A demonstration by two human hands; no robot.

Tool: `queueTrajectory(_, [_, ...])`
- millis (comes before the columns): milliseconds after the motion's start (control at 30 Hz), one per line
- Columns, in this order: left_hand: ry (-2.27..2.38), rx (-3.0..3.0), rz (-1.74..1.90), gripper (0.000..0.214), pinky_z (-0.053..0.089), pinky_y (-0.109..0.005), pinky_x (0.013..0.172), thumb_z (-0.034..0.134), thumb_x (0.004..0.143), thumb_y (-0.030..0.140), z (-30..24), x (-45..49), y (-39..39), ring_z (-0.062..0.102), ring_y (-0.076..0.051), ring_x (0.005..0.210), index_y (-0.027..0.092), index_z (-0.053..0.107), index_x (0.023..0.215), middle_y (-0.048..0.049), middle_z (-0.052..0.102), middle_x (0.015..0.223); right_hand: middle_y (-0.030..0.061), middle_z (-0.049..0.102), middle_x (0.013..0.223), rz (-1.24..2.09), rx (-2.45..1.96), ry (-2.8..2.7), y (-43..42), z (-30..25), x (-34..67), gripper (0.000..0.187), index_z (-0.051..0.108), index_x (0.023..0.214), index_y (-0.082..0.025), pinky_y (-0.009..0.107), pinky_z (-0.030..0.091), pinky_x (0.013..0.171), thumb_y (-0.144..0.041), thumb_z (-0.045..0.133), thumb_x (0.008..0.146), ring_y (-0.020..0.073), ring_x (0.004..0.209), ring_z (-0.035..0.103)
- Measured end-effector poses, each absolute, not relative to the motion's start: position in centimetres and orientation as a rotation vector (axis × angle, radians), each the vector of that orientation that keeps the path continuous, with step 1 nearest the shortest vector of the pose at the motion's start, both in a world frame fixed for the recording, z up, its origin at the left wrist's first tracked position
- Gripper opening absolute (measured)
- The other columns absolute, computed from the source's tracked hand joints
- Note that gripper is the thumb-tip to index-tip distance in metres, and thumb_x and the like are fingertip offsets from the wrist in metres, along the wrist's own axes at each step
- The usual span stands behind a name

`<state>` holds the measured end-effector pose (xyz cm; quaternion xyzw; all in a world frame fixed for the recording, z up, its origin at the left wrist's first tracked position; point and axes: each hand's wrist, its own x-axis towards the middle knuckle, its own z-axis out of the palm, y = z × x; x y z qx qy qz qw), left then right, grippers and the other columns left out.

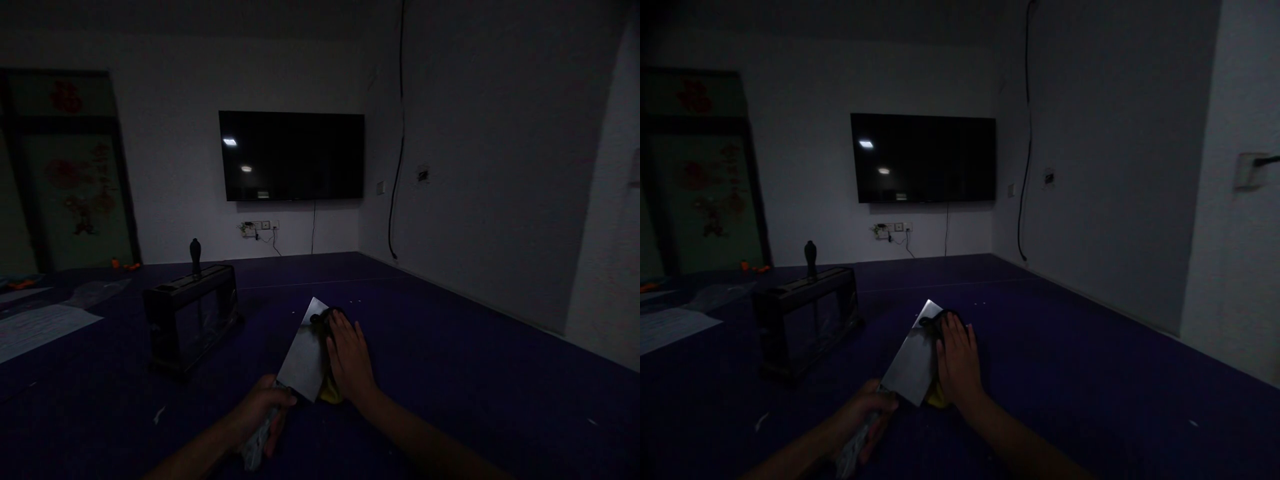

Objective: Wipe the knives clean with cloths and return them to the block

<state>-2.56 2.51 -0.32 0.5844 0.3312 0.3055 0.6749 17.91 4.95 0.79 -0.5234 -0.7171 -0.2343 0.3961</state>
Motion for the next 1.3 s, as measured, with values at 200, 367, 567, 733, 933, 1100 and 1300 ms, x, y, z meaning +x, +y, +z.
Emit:
queueTrajectory(200, [0.762,1.277,0.718,0.021,0.020,-0.018,0.027,0.057,0.059,0.033,-0.3,-2.3,2.4,0.042,-0.011,0.023,0.014,0.051,0.053,0.0024,0.042,0.029,0.0125,0.038,0.138,-0.583,-1.283,-1.829,5.5,0.4,18.2,0.045,0.040,0.131,-0.010,0.049,0.020,0.106,-0.028,0.024,0.092,0.0228,0.129,0.030])
queueTrajectory(367, [0.748,1.227,0.695,0.022,0.022,-0.019,0.024,0.057,0.055,0.036,-0.5,-2.0,2.5,0.041,-0.014,0.021,0.014,0.051,0.053,0.0013,0.042,0.027,0.0126,0.040,0.136,-0.576,-1.241,-1.858,5.1,0.4,18.0,0.045,0.042,0.129,-0.009,0.049,0.020,0.106,-0.028,0.025,0.092,0.0230,0.128,0.032])
queueTrajectory(567, [0.786,1.195,0.751,0.022,0.022,-0.018,0.024,0.057,0.057,0.035,-0.4,-2.0,2.4,0.041,-0.013,0.021,0.015,0.048,0.052,0.0026,0.042,0.029,0.0123,0.046,0.133,-0.568,-1.190,-1.896,4.5,0.8,17.7,0.041,0.045,0.126,-0.010,0.049,0.024,0.105,-0.026,0.028,0.092,0.0223,0.126,0.036])
queueTrajectory(733, [0.842,1.169,0.806,0.025,0.020,-0.018,0.022,0.056,0.058,0.038,-0.5,-1.8,2.3,0.038,-0.012,0.020,0.016,0.048,0.049,0.0031,0.039,0.027,0.0127,0.051,0.128,-0.576,-1.102,-1.972,3.5,1.1,17.4,0.040,0.047,0.125,-0.010,0.049,0.025,0.105,-0.024,0.031,0.091,0.0220,0.124,0.039])
queueTrajectory(933, [0.797,1.198,0.863,0.036,0.019,-0.018,0.023,0.054,0.063,0.039,-0.4,-1.8,2.0,0.039,-0.012,0.020,0.017,0.041,0.038,0.0011,0.037,0.026,0.0132,0.054,0.124,-0.583,-0.977,-2.082,2.1,1.6,16.8,0.038,0.050,0.122,-0.011,0.050,0.029,0.104,-0.022,0.034,0.089,0.0227,0.121,0.043])
queueTrajectory(1100, [0.773,1.164,0.882,0.034,0.022,-0.018,0.023,0.058,0.061,0.038,-0.3,-1.7,2.2,0.038,-0.010,0.020,0.016,0.043,0.040,0.0023,0.038,0.027,0.0133,0.059,0.118,-0.562,-0.835,-2.130,1.7,1.8,16.8,0.037,0.053,0.118,-0.011,0.048,0.034,0.102,-0.019,0.038,0.085,0.0228,0.117,0.047])
queueTrajectory(1300, [0.779,1.115,0.924,0.028,0.023,-0.018,0.022,0.055,0.064,0.038,-0.1,-1.7,2.0,0.036,-0.010,0.020,0.016,0.047,0.050,0.0033,0.040,0.029,0.0140,0.060,0.117,-0.542,-0.673,-2.238,1.1,2.0,17.0,0.036,0.056,0.113,-0.008,0.044,0.034,0.103,-0.019,0.041,0.082,0.0222,0.115,0.050])
